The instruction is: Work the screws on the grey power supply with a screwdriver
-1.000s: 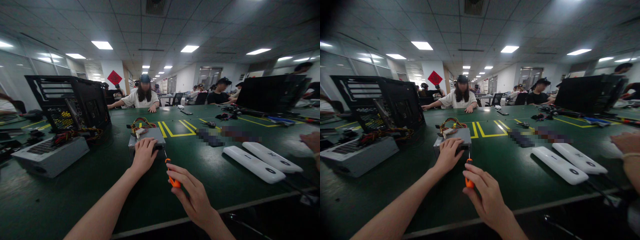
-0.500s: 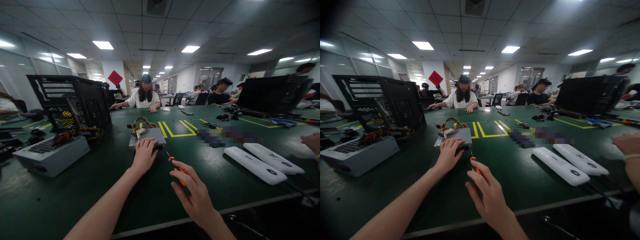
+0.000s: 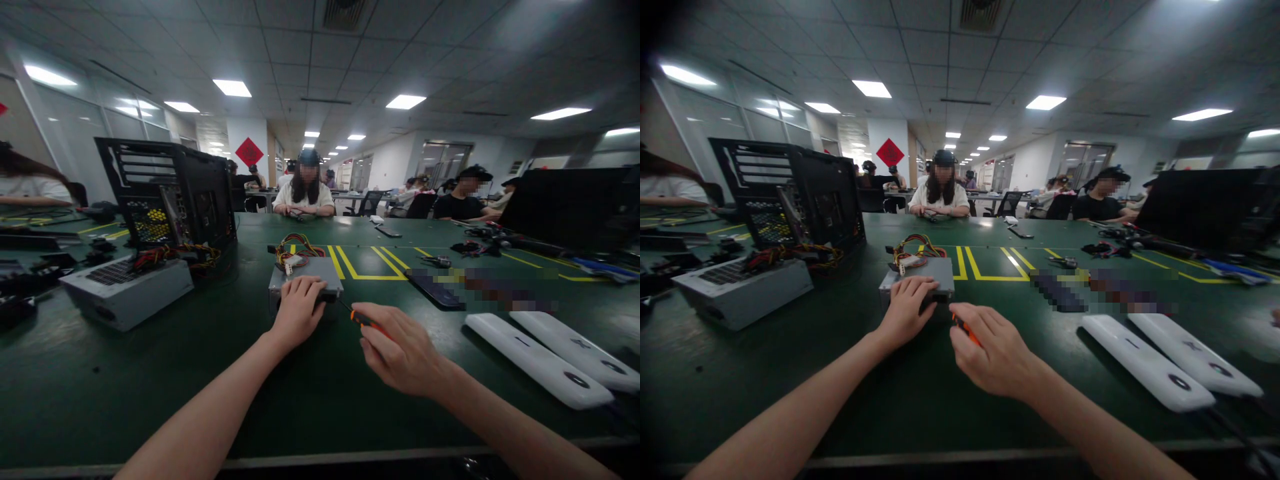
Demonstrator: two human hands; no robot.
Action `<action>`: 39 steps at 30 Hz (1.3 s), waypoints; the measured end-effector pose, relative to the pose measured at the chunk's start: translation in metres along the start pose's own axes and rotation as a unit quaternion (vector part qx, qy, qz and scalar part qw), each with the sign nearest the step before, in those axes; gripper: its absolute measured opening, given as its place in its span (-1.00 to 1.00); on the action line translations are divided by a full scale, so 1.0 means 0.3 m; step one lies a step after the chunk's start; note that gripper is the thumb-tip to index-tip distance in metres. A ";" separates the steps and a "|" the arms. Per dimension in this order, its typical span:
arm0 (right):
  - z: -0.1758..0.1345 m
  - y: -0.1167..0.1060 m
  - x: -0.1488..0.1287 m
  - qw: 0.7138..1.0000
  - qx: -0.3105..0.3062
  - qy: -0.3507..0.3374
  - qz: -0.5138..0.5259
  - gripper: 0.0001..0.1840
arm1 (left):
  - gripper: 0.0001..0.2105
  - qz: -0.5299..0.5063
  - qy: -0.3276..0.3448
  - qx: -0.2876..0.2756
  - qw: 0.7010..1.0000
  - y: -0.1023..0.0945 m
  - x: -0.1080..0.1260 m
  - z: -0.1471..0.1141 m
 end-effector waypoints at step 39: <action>-0.041 0.024 -0.092 0.996 0.061 -0.049 0.050 -0.87 | -0.69 -0.001 0.003 0.002 1.000 0.002 -0.005 -0.005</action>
Point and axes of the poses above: each hand's wrist, its own z-axis towards the middle knuckle, its own y-axis out of the palm, x = y × z, the point moved 10 cm from there along z, towards the middle knuckle, and after that the axes turned 1 degree about z, right-handed, at the moved point
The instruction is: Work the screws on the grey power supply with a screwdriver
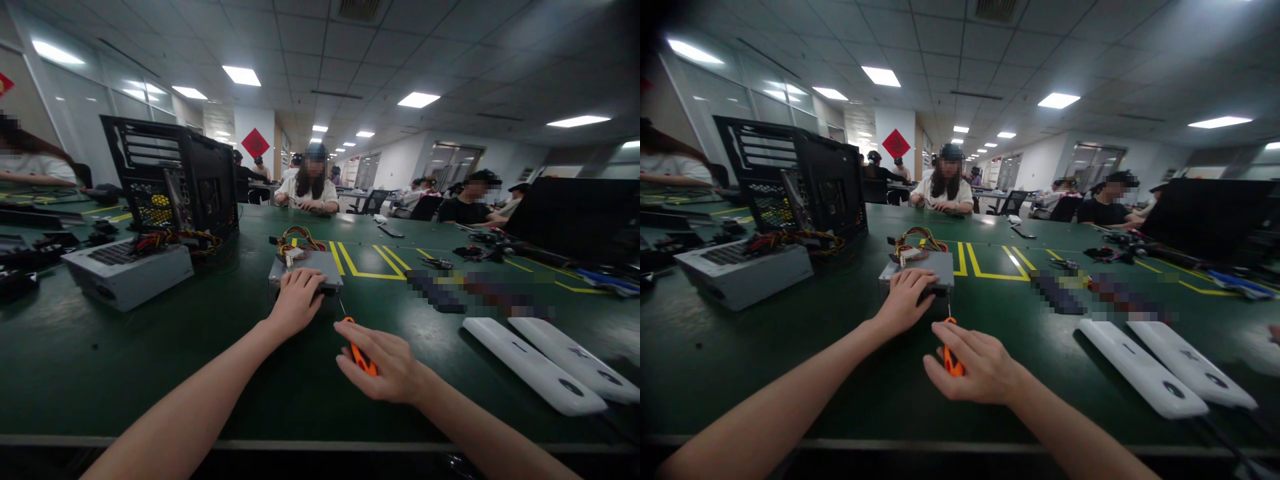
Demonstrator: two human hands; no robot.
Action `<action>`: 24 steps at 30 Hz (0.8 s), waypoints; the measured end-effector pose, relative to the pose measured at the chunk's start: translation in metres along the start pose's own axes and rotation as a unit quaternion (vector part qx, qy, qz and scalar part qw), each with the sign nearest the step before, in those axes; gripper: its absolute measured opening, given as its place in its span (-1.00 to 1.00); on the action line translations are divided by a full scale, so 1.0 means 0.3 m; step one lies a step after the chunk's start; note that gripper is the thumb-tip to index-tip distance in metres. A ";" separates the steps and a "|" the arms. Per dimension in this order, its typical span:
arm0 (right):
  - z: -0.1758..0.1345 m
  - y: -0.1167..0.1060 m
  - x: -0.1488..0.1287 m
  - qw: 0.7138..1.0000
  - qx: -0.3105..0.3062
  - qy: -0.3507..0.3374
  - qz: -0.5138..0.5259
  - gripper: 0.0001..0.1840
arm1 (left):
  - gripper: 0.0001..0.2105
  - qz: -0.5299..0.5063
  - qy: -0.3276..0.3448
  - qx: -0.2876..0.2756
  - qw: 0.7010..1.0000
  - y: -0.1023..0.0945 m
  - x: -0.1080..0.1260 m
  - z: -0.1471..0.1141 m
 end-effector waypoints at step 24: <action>-0.018 0.011 0.005 0.999 -0.010 0.009 0.045 -0.83 | -0.68 0.000 -0.002 -0.005 1.000 0.002 0.003 0.000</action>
Point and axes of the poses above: each hand's wrist, its own z-axis towards the middle knuckle, its own y-axis out of the palm, x = y × z, the point moved 10 cm from there along z, towards the middle knuckle, and after that the axes turned 1 degree about z, right-handed, at the moved point
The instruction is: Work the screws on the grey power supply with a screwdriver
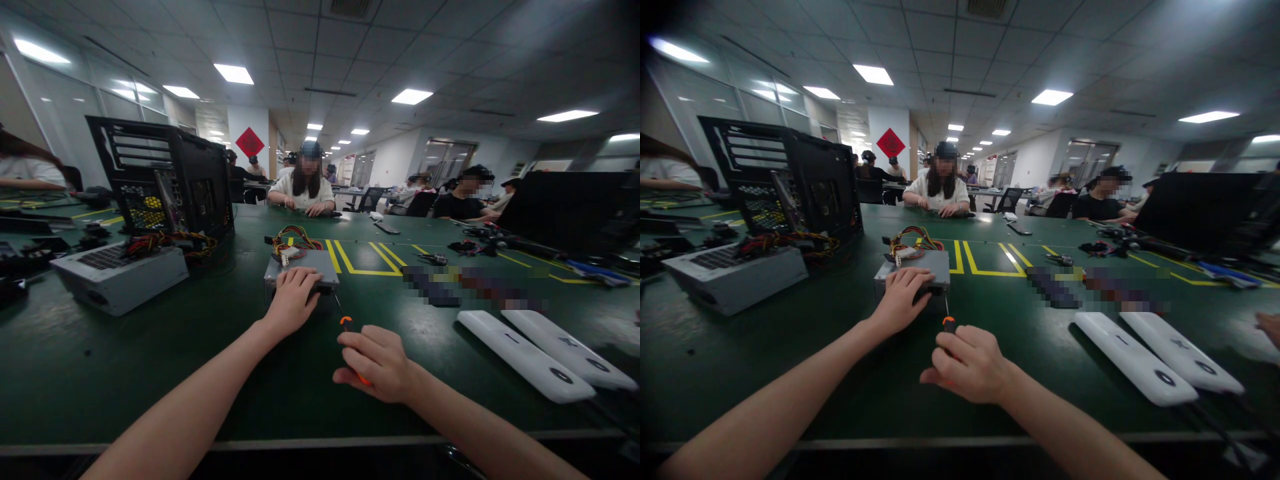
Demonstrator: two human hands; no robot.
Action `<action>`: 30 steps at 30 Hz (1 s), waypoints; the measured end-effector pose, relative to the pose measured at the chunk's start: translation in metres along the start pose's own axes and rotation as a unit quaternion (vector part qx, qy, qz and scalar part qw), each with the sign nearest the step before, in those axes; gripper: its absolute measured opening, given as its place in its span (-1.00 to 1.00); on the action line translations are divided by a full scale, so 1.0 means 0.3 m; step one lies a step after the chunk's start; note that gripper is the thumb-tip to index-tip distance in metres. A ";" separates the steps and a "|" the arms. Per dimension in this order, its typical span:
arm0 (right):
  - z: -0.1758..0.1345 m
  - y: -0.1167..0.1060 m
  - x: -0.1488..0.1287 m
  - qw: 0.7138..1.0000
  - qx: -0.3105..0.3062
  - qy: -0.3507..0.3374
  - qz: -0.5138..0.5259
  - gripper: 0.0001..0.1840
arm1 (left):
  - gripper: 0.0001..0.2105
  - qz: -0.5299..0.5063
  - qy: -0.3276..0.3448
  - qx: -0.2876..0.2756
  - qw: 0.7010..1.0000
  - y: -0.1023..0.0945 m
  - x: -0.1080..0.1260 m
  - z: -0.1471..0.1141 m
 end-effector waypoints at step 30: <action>-0.019 -0.011 0.018 1.000 0.016 0.007 0.006 -0.72 | -0.67 -0.002 0.002 0.007 1.000 0.001 -0.005 0.002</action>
Point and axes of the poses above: each hand's wrist, its own z-axis towards the middle knuckle, its own y-axis out of the palm, x = y × z, the point moved 10 cm from there along z, towards the middle knuckle, and after that the axes turned 1 degree about z, right-handed, at the moved point
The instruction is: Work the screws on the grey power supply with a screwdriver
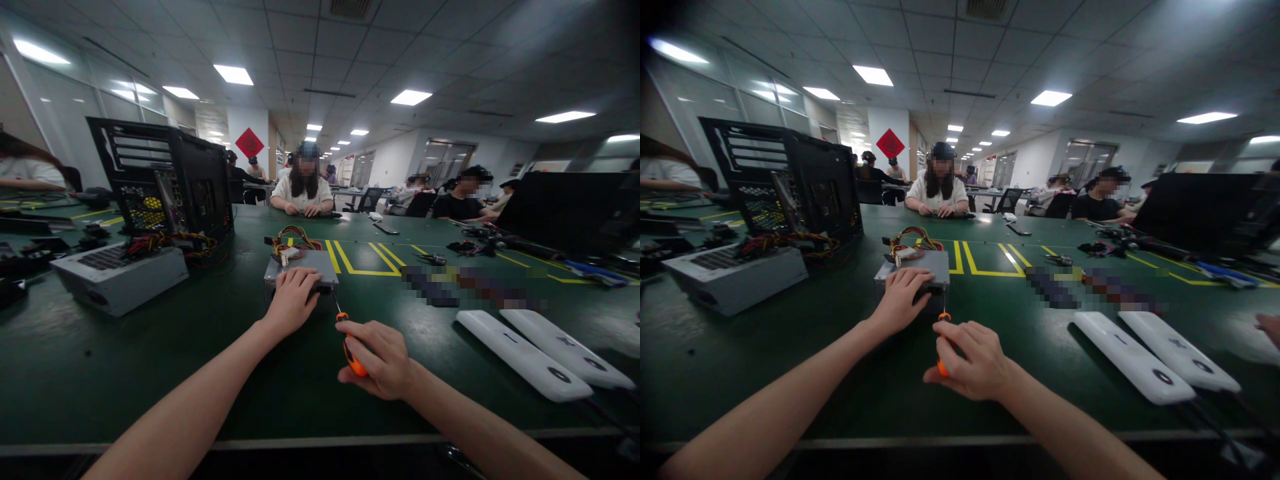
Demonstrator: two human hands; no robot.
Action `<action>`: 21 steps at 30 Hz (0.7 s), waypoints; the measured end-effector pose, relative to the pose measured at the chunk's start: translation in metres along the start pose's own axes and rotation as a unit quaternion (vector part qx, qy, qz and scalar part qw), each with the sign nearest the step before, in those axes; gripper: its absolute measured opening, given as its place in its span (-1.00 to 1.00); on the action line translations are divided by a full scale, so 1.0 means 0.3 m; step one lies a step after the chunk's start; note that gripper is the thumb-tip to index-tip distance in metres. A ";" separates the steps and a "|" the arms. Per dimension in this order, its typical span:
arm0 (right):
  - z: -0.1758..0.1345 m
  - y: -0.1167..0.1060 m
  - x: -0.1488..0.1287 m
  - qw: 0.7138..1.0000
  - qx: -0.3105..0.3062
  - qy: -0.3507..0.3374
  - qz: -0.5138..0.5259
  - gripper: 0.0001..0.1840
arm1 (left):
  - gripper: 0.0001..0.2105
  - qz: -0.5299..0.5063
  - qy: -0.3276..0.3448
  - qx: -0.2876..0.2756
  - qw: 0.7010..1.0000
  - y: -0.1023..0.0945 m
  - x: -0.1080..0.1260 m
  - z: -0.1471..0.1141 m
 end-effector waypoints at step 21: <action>-0.042 0.021 0.056 0.998 0.004 0.044 0.053 -0.70 | -0.67 -0.004 0.003 -0.004 1.000 0.001 -0.024 0.017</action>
Point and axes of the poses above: each hand's wrist, its own z-axis towards the middle knuckle, its own y-axis out of the palm, x = y × z, the point moved 10 cm from there along z, towards the middle knuckle, and after that the axes turned 1 degree about z, right-handed, at the moved point
